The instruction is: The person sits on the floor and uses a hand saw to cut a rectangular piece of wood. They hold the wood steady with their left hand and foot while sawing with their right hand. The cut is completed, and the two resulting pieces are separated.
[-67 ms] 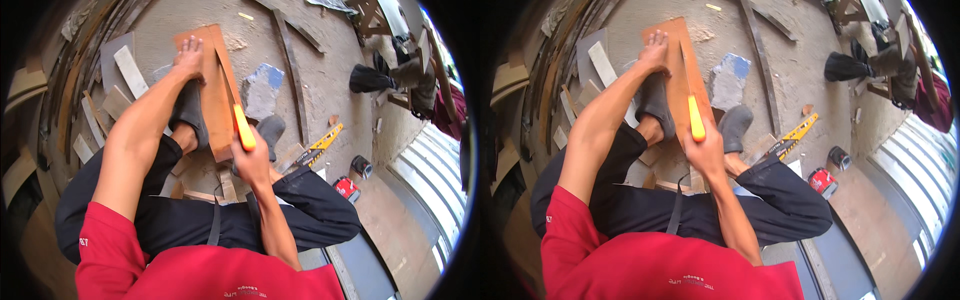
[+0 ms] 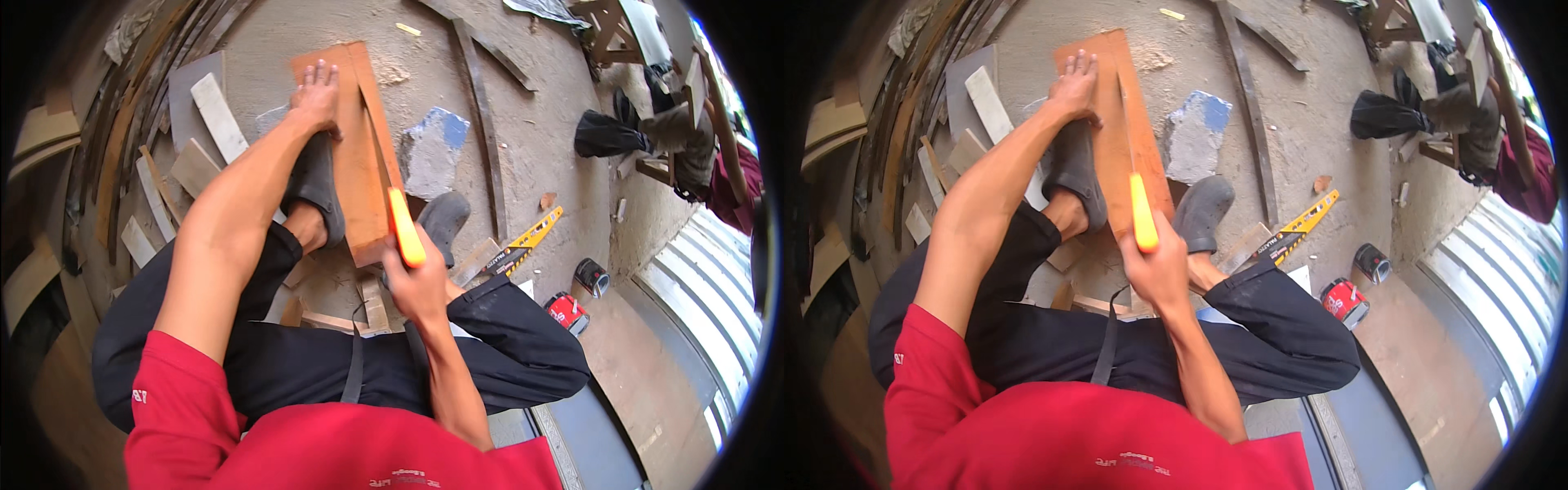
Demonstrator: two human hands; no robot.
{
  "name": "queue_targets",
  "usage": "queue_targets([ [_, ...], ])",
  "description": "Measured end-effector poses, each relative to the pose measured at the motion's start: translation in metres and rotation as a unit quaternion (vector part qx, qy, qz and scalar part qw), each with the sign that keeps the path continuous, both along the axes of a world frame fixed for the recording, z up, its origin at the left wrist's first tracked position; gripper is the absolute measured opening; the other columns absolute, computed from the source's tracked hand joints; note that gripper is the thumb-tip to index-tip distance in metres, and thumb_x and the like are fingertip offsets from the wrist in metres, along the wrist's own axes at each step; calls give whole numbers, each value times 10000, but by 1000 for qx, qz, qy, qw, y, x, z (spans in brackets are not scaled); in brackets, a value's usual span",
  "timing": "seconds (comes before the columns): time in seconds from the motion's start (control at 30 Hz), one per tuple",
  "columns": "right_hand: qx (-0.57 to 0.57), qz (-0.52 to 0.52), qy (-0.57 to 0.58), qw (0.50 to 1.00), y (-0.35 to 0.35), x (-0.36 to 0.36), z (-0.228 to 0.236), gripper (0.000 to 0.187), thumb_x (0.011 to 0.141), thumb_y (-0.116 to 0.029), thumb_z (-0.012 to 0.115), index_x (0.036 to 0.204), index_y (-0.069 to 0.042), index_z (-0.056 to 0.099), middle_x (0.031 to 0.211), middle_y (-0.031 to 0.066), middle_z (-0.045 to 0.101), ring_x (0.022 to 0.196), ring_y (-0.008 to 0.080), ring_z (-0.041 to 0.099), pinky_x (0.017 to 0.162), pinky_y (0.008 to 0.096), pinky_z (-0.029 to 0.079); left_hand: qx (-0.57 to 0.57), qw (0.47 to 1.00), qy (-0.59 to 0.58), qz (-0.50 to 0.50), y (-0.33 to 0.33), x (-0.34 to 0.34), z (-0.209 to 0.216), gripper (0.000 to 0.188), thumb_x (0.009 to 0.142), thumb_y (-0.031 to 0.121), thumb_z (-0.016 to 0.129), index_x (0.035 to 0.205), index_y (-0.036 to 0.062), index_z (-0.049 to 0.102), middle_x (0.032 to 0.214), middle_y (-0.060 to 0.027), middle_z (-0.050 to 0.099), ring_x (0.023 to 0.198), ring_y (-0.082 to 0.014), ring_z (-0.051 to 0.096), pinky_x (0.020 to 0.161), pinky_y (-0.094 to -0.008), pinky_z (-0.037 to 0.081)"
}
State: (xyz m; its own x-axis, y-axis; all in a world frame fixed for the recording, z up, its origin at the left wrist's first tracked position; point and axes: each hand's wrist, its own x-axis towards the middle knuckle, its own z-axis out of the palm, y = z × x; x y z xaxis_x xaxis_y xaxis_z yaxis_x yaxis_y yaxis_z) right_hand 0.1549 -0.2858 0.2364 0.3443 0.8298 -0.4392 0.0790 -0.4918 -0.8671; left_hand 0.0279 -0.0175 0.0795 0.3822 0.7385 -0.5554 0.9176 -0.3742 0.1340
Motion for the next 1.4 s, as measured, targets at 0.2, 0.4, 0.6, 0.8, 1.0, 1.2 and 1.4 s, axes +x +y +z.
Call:
queue_targets([
  [0.2, -7, 2, -29, 1000, 20, -6, -30, 94, 889, -70, 614, 949, -1, 590, 746, 59, 564, 687, 143, 522, 659, 308, 461, 4, 1000, -2, -22, -4, 10, 4, 1429, 454, 323, 995, 1560, 5, 148, 1618, -281, 127, 1485, -473, 171, 1168, -528, 331],
  [0.4, -52, -12, 40, 998, -12, -5, 13, 50, 897, -43, 581, 917, 1, 566, 741, 27, 553, 679, 126, 512, 648, 295, 457, -1, 1000, -2, -3, -5, 5, 2, 1444, 438, 312, 1000, 1564, 12, 148, 1627, -262, 116, 1491, -459, 166, 1166, -530, 331],
  [0.6, -22, -32, 23, 999, 29, -14, -48, 94, 872, -61, 629, 931, -9, 578, 730, 72, 548, 677, 138, 522, 634, 300, 453, 5, 1000, 10, -23, -12, 14, 3, 1445, 431, 332, 999, 1559, -1, 159, 1618, -277, 133, 1484, -466, 185, 1163, -529, 341],
  [0.8, -37, -44, 86, 995, -32, -2, 7, 68, 876, -15, 606, 924, 27, 582, 766, 21, 577, 704, 98, 532, 675, 252, 460, 5, 1000, -9, -5, -4, 1, 1, 1437, 443, 329, 999, 1559, -1, 155, 1618, -276, 133, 1486, -464, 181, 1169, -533, 330],
  [1.0, -16, -14, 32, 999, 23, 7, -52, 112, 872, -78, 624, 943, 2, 593, 736, 76, 569, 670, 149, 527, 646, 314, 457, 8, 1000, -14, -19, -4, 10, 4, 1428, 448, 329, 998, 1558, 2, 161, 1615, -272, 147, 1487, -458, 182, 1170, -529, 331],
  [1.2, -53, -55, 137, 988, -28, -2, 6, 87, 854, 4, 583, 940, 7, 580, 769, -9, 568, 696, 118, 530, 657, 274, 458, -14, 1000, -6, -1, -5, 5, 6, 1440, 461, 300, 1000, 1572, 25, 125, 1642, -224, 91, 1511, -417, 129, 1195, -497, 294],
  [1.4, -21, -22, 28, 999, 18, 0, -38, 93, 863, -61, 612, 923, -1, 576, 697, 56, 546, 630, 133, 506, 593, 307, 440, -34, 999, 13, 5, -5, 14, 10, 1468, 456, 284, 1003, 1580, 33, 93, 1647, -227, 58, 1517, -419, 102, 1199, -507, 277],
])
